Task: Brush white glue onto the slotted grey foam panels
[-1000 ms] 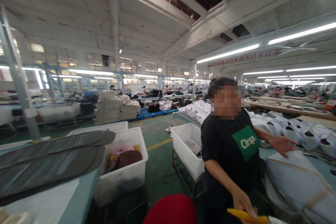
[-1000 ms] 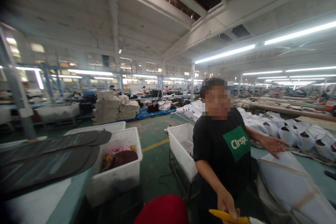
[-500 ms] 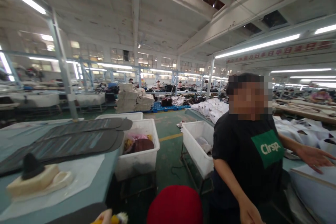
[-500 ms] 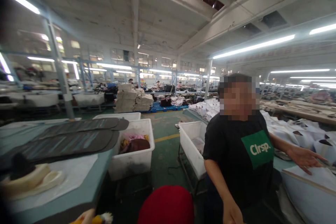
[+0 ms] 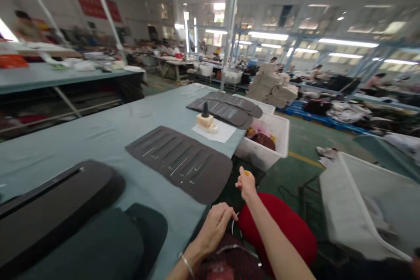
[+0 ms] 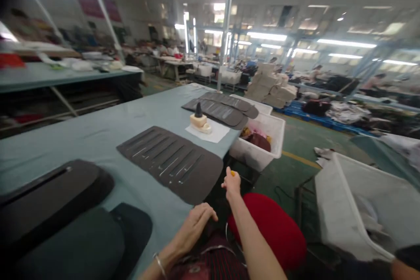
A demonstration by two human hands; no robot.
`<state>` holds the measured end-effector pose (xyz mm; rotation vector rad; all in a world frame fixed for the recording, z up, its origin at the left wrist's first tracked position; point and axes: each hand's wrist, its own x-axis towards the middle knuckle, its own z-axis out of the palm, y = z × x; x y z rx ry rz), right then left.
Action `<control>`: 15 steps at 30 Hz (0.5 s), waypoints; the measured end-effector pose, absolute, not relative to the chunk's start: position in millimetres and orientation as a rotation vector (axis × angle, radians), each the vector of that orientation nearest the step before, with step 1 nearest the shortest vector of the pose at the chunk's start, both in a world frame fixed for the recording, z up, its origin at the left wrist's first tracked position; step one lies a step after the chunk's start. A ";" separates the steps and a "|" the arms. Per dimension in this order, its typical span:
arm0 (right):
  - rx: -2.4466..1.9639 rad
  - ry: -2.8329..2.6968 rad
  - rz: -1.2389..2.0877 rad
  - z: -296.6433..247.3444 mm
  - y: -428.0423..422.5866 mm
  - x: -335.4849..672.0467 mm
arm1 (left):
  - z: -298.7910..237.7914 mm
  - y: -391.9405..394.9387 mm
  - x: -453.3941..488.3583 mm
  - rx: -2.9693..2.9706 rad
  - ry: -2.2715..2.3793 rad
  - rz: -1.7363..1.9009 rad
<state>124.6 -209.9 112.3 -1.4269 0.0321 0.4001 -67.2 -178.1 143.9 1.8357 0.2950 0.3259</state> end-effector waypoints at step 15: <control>-1.616 -0.451 0.719 84.6 -123.8 127.2 | 30.5 -63.8 -77.0 2.153 1.182 0.557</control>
